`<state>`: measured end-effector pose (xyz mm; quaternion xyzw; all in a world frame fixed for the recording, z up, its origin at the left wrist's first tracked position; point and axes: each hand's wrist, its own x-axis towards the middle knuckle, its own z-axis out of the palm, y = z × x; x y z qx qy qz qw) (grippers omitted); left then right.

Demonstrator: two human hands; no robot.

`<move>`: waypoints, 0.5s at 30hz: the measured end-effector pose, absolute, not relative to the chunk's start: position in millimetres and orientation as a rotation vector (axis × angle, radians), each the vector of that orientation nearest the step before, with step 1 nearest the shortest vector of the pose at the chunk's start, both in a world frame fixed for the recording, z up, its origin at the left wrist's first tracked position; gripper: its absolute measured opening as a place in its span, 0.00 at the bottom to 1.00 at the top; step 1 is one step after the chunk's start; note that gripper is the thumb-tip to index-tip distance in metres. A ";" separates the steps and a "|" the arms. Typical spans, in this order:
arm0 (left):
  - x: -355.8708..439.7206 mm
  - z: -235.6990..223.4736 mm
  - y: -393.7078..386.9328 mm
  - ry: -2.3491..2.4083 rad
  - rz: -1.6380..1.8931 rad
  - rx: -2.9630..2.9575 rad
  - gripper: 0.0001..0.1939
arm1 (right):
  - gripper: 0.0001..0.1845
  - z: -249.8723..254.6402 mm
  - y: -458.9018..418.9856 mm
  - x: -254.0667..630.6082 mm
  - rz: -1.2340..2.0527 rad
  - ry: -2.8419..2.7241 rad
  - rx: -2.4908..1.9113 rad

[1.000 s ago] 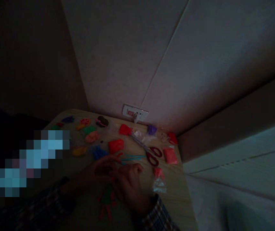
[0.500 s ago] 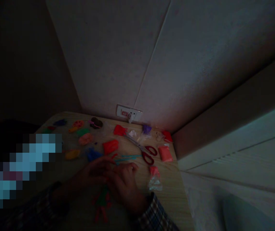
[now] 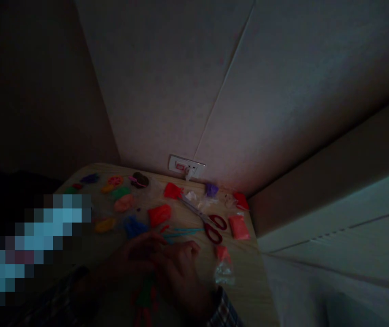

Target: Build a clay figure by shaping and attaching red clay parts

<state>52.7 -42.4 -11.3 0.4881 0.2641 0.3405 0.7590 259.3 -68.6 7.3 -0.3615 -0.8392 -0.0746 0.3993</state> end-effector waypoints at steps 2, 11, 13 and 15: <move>55.2 -11.7 -43.7 0.564 0.752 1.056 0.20 | 0.09 12.5 -67.4 257.2 -0.199 -2.101 -0.903; 56.0 13.7 -42.9 0.565 0.815 1.005 0.28 | 0.12 39.5 -66.8 255.6 -0.170 -2.124 -0.831; 55.3 21.0 -42.2 0.570 0.821 1.008 0.29 | 0.13 43.7 -67.0 256.2 -0.158 -2.140 -0.817; 54.8 25.9 -43.6 0.570 0.831 1.024 0.28 | 0.12 45.9 -67.9 256.6 -0.153 -2.158 -0.788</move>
